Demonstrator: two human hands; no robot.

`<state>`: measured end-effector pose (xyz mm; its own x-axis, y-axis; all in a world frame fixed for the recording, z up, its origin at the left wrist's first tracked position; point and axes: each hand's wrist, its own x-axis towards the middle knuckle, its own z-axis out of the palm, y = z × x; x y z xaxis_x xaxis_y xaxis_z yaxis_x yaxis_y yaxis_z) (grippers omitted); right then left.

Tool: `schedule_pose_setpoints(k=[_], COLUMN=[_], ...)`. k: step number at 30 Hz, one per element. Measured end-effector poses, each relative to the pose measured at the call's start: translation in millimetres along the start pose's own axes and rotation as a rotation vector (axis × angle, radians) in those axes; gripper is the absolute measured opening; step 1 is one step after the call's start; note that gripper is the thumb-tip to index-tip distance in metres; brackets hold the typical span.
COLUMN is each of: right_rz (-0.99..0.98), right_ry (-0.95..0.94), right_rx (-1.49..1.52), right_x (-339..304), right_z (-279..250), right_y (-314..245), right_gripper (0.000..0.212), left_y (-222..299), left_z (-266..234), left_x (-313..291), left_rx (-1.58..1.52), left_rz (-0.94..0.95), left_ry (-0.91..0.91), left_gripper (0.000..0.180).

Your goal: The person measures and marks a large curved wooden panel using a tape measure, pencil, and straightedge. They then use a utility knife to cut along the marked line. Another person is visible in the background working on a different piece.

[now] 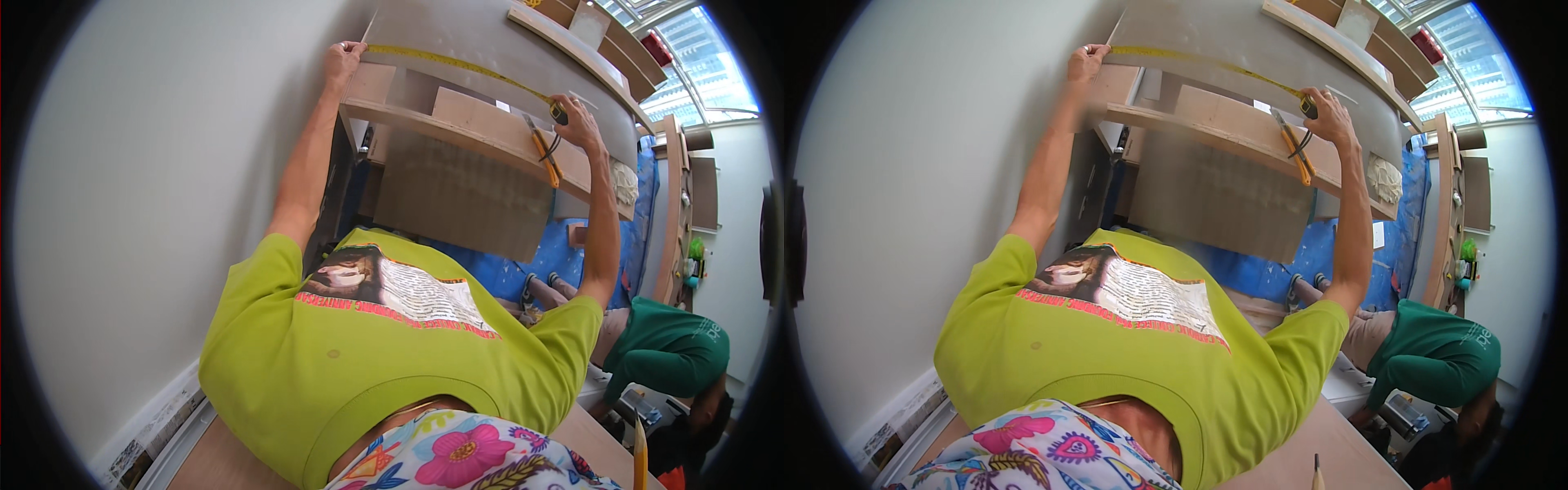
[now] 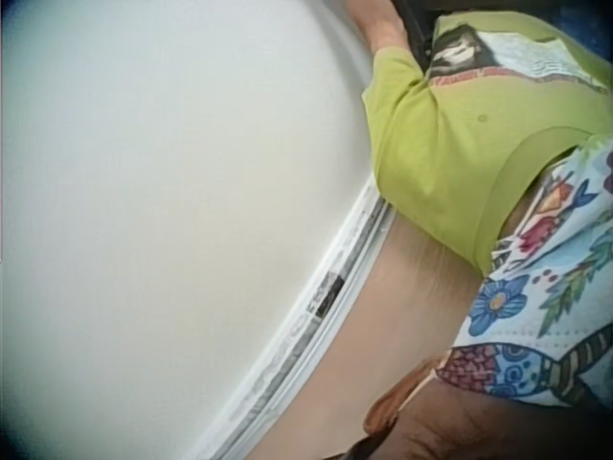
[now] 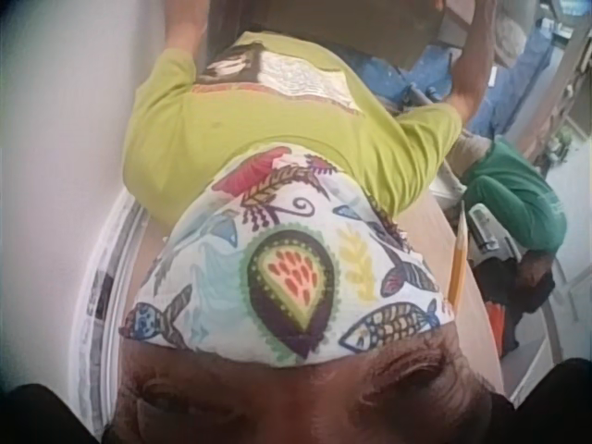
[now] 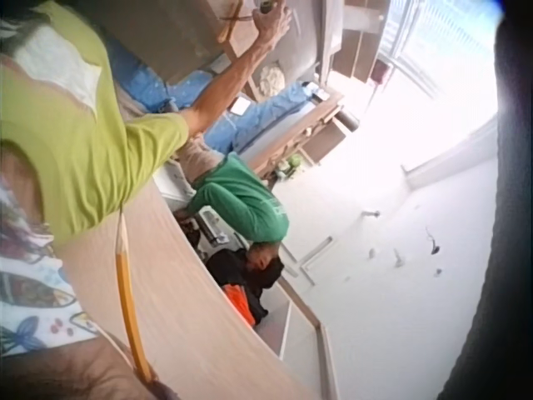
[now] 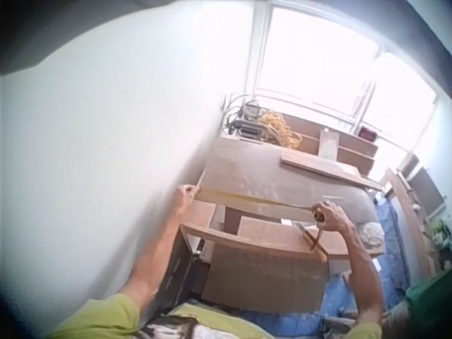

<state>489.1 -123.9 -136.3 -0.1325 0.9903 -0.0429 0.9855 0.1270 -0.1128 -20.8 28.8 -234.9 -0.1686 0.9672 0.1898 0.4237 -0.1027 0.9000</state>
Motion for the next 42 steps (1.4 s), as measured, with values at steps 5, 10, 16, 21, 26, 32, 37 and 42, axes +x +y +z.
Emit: schedule_pose_setpoints(k=[5,10,16,21,26,32,37,42], right_rz=[-0.008,-0.027,-0.06,-0.062,-0.076,-0.147,-0.1,0.028], right_ry=[-0.089,-0.109,-0.128,-0.128,-0.098,-0.008,-0.041,0.067], right_rx=[0.076,0.143,0.173,0.167,0.176,0.237,0.407,0.483], right_x=[27,35,44,40,34,26,34,48], right_z=[14,34,45,47,41,41,42,34], right_y=[18,32,39,43,37,32,40,43], right_gripper=[0.065,0.066,0.067,0.068,0.068,0.067,0.064,0.063], left_y=[10,17,6,11,4,6,6,-1], left_z=[4,7,6,11,12,9,13,13], left_x=[-7,-11,-2,-4,-3,1,1,3], left_rx=[0.084,0.157,0.242,0.289,0.204,0.241,0.2,0.143], left_rz=[-0.026,-0.016,-0.069,-0.067,0.007,-0.035,-0.009,-0.003], left_ry=[0.109,0.139,0.15,0.159,0.237,0.174,0.131,0.063], left_gripper=[0.026,0.026,0.03,0.029,0.029,0.031,0.032,0.031])
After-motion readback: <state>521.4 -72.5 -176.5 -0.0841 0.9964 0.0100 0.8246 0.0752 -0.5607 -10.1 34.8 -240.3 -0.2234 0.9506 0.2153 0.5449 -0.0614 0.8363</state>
